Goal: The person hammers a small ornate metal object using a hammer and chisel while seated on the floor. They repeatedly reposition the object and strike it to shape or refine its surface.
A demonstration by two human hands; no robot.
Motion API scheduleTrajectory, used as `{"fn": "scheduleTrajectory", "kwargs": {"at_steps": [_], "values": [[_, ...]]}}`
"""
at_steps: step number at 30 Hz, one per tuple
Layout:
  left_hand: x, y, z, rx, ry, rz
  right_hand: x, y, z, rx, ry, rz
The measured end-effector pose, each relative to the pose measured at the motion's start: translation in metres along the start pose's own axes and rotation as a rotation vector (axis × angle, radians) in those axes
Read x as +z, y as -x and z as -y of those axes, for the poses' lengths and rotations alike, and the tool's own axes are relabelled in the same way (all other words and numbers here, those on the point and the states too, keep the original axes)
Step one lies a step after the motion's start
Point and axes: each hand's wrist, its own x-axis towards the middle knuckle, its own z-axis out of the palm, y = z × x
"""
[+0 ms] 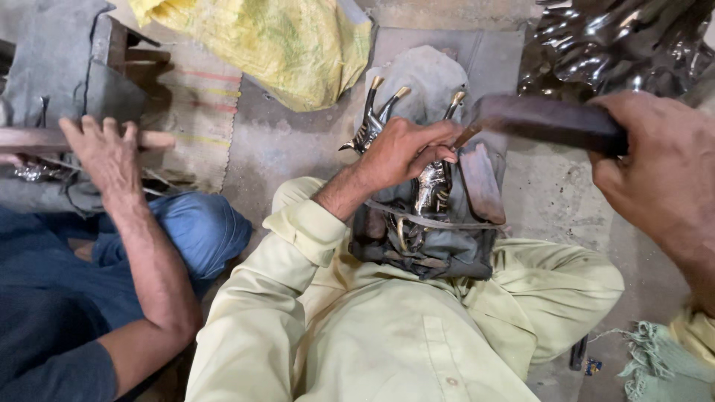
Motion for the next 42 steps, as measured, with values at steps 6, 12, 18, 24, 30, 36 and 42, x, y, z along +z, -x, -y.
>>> {"fn": "scheduleTrajectory", "kwargs": {"at_steps": [6, 12, 18, 24, 30, 36, 42], "values": [[-0.001, 0.001, 0.001, -0.037, -0.018, 0.032, 0.006, 0.004, -0.008, -0.054, 0.050, -0.004], [0.002, 0.001, 0.006, -0.063, -0.015, 0.060, 0.017, 0.010, -0.027, -0.102, 0.127, -0.015], [0.001, 0.002, 0.008, -0.046, -0.028, 0.068, 0.021, 0.015, -0.032, -0.060, 0.084, -0.041], [0.001, 0.001, 0.009, -0.030, -0.011, 0.057, 0.014, 0.011, -0.024, -0.036, 0.148, -0.029], [0.002, 0.001, 0.009, -0.016, 0.027, 0.041, 0.018, 0.012, -0.027, -0.026, 0.226, 0.002], [0.004, 0.001, 0.007, -0.149, 0.016, 0.024, 0.017, 0.013, -0.033, 0.010, 0.229, 0.012], [0.006, 0.000, 0.008, -0.116, 0.028, -0.029, 0.011, -0.004, -0.027, -0.072, 0.383, 0.100]]}}
